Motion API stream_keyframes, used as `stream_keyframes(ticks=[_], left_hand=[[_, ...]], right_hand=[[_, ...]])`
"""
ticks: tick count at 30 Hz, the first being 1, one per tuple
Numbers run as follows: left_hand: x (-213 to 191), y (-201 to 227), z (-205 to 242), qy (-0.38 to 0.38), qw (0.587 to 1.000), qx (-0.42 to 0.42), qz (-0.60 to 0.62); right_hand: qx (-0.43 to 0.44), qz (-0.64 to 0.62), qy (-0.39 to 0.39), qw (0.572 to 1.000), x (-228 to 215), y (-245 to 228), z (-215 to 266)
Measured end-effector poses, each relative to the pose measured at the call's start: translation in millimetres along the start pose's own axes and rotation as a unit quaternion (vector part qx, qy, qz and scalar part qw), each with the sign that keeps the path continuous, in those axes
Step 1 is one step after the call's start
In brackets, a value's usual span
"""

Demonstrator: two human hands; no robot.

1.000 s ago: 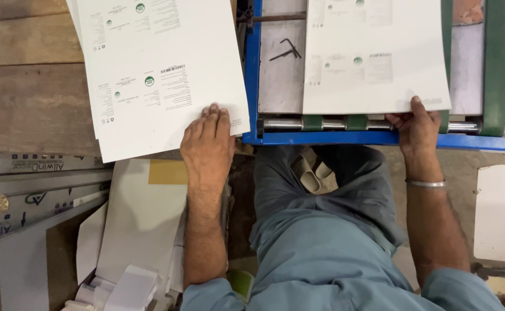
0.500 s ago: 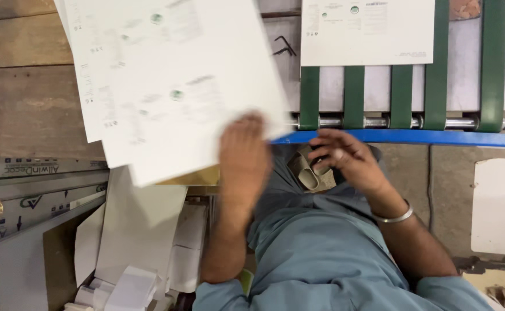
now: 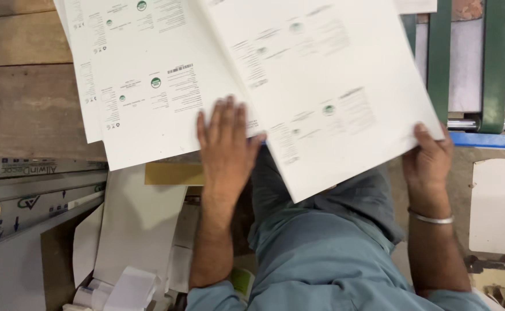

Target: The person repeatedly picks up printed sheets from a stack on the left and feeds them one by one into a blue and green roller machine. The sheets are handled individually and passed through the rollers continuously.

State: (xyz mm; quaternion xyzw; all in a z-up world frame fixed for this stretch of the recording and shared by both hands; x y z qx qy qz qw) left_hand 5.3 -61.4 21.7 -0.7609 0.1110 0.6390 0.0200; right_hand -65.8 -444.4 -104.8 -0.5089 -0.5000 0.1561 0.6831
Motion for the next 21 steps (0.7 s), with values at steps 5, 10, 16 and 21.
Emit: stream_keyframes(ticks=[5, 10, 16, 21], left_hand=[[-11, -17, -4, 0.078, 0.996, 0.017, -0.033], [-14, -17, -6, 0.121, 0.991, 0.049, -0.020], [-8, -20, -6, 0.156, 0.986, 0.050, -0.018], [-12, -15, -5, 0.188, 0.981, 0.051, -0.001]], right_hand=[[-0.037, 0.072, 0.090, 0.993, -76, -8, 13], [-0.053, 0.135, 0.120, 0.982, -113, -1, 50], [-0.040, 0.163, 0.103, 0.980, -121, 11, 79], [-0.039, 0.162, 0.095, 0.981, -108, 13, 61]])
Point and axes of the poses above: each hand's wrist, its own z-axis away from the middle knuckle, its own x-axis out of the palm, y = z × x, the point moved 6 cm from there along -z, towards the middle knuckle, and after that the axes turned 11 degrees about -x, right-handed, at the moved point
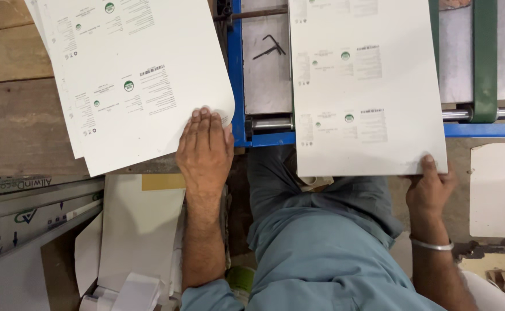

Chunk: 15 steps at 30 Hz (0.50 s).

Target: The person repeatedly picks up printed sheets from a stack on the left and feeds them one by one into a blue and green roller machine. The sheets are handled individually and passed through the rollers continuously.

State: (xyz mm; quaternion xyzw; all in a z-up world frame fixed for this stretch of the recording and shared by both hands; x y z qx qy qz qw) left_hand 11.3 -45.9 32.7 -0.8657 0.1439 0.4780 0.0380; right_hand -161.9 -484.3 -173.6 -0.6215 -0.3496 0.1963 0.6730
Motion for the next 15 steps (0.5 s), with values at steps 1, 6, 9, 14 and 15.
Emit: stream_keyframes(ticks=[1, 6, 9, 14, 15], left_hand=[[0, 1, 0, 0.008, 1.000, 0.003, -0.004], [0, 4, 0, 0.041, 0.999, 0.021, -0.013], [-3, 8, 2, 0.065, 0.997, 0.031, -0.038], [-6, 5, -1, 0.080, 0.996, 0.028, -0.013], [-7, 2, -4, 0.070, 0.997, 0.020, 0.011]], right_hand=[[-0.006, -0.012, -0.015, 1.000, 5, -1, -6], [-0.043, -0.041, -0.031, 0.998, 34, 17, -62], [-0.038, -0.128, 0.017, 0.991, 54, 37, -97], [0.049, -0.120, -0.034, 0.991, 95, 46, -105], [0.088, -0.094, -0.066, 0.989, 104, 44, -96]])
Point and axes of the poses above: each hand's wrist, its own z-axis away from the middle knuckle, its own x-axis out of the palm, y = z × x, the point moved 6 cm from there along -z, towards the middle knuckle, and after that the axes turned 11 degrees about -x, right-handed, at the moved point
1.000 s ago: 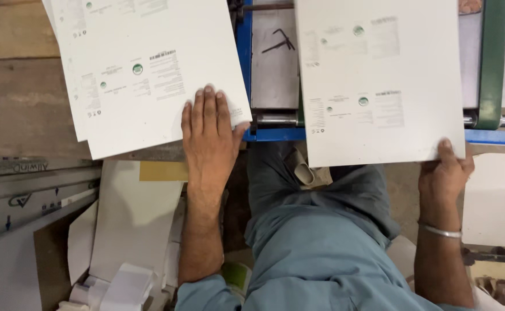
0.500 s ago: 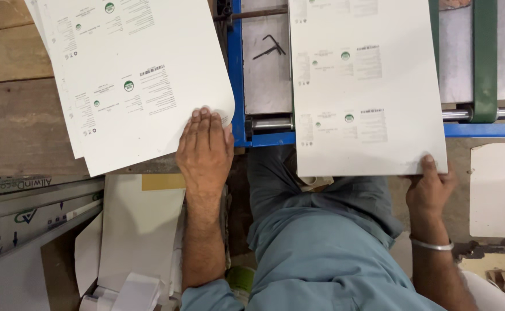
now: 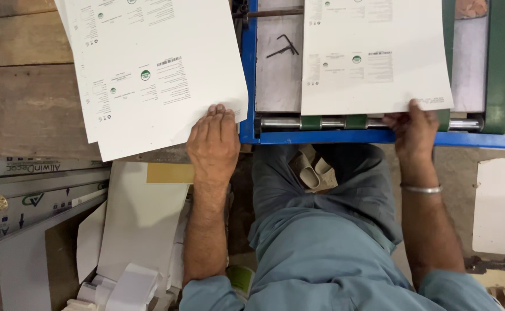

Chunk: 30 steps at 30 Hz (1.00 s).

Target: The person repeatedly picks up printed sheets from a stack on the left and feeds them one by one into a blue and green roller machine. The sheets are handled individually and passed through the rollers continuously.

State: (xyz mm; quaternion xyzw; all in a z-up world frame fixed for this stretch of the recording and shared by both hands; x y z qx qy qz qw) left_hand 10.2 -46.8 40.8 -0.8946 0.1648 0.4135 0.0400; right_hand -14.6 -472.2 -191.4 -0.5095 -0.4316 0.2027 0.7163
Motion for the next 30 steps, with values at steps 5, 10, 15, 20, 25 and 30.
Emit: stream_keyframes(ticks=[5, 10, 15, 20, 25, 30], left_hand=[[-24, 7, -3, -0.034, 0.989, -0.038, 0.140], [-21, 108, 22, -0.135, 0.975, 0.067, 0.162], [-20, 142, 32, -0.125, 0.972, 0.094, 0.177], [5, 89, 29, -0.234, 0.956, 0.075, 0.162], [12, -14, -6, -0.216, 0.975, -0.055, 0.007], [25, -53, -6, -0.125, 0.990, -0.070, 0.004]], right_hand=[[0.102, 0.031, -0.177, 0.978, 61, -3, 71], [0.093, -0.091, -0.437, 0.890, 129, -19, 141], [0.151, -0.171, -0.250, 0.941, 143, -15, 152], [0.072, -0.111, -0.114, 0.985, 129, -51, 120], [-0.032, -0.062, 0.008, 0.998, 56, -90, 65], [-0.074, -0.023, 0.073, 0.994, -25, -95, 63]])
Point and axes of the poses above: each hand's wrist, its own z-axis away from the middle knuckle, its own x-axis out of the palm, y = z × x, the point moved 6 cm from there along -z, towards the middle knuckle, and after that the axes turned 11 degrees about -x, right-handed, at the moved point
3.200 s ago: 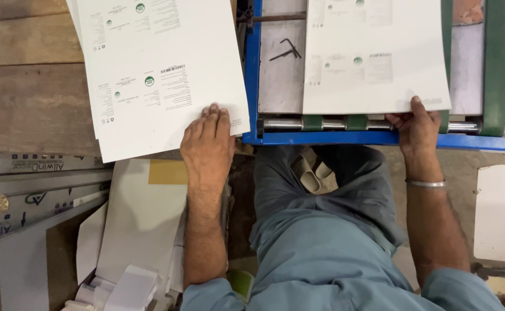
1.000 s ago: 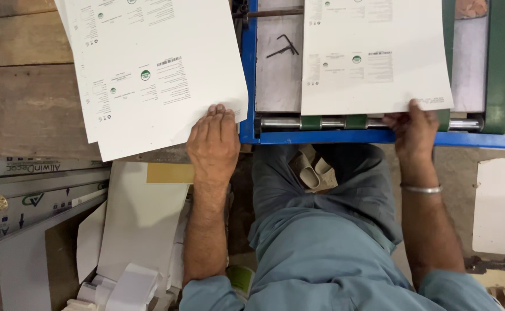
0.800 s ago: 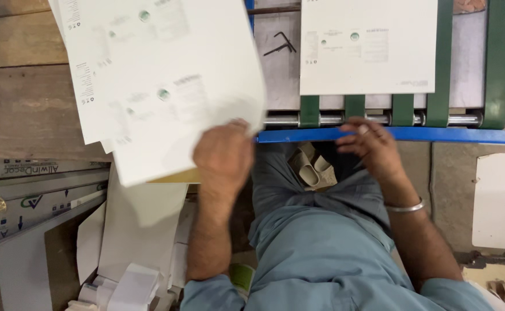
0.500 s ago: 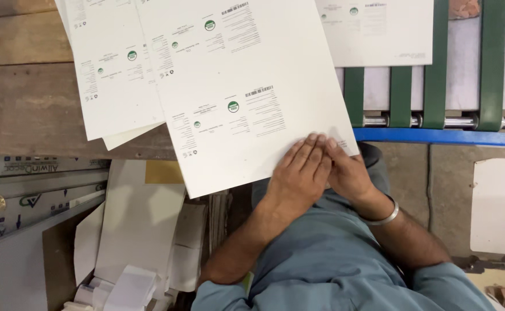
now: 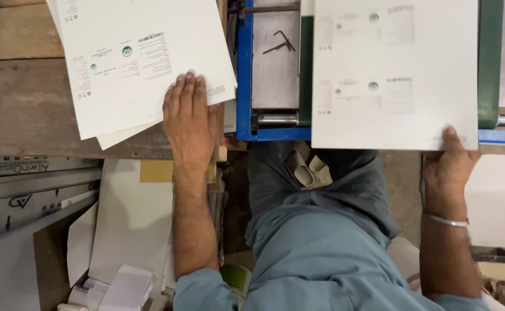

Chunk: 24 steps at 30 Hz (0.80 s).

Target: The person repeatedly picks up printed sheets from a stack on the left and feeds them one by one into a blue and green roller machine. The sheets are handled individually and passed through the rollers continuously.

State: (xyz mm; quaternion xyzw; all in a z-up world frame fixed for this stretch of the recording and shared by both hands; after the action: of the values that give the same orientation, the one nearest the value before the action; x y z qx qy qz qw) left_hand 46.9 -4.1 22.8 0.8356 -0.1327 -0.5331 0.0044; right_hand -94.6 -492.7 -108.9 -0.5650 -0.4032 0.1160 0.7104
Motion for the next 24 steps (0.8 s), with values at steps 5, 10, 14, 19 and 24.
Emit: stream_keyframes(ticks=[5, 10, 14, 19, 24], left_hand=[[7, -2, 4, 0.103, 0.994, 0.024, -0.019], [-5, 7, 14, 0.142, 0.989, 0.034, 0.012], [-9, 9, 13, 0.145, 0.989, 0.028, 0.006], [-11, 11, 13, 0.158, 0.987, 0.026, 0.012], [-9, 10, 14, 0.152, 0.988, 0.025, 0.022]], right_hand=[[0.032, 0.088, 0.083, 0.992, -77, 33, 43], [0.044, 0.087, 0.041, 0.994, -105, 55, 94], [0.035, 0.096, 0.040, 0.994, -93, 56, 91], [-0.016, 0.059, -0.001, 0.998, -47, 49, 45], [0.002, 0.040, -0.017, 0.999, -16, 63, 8]])
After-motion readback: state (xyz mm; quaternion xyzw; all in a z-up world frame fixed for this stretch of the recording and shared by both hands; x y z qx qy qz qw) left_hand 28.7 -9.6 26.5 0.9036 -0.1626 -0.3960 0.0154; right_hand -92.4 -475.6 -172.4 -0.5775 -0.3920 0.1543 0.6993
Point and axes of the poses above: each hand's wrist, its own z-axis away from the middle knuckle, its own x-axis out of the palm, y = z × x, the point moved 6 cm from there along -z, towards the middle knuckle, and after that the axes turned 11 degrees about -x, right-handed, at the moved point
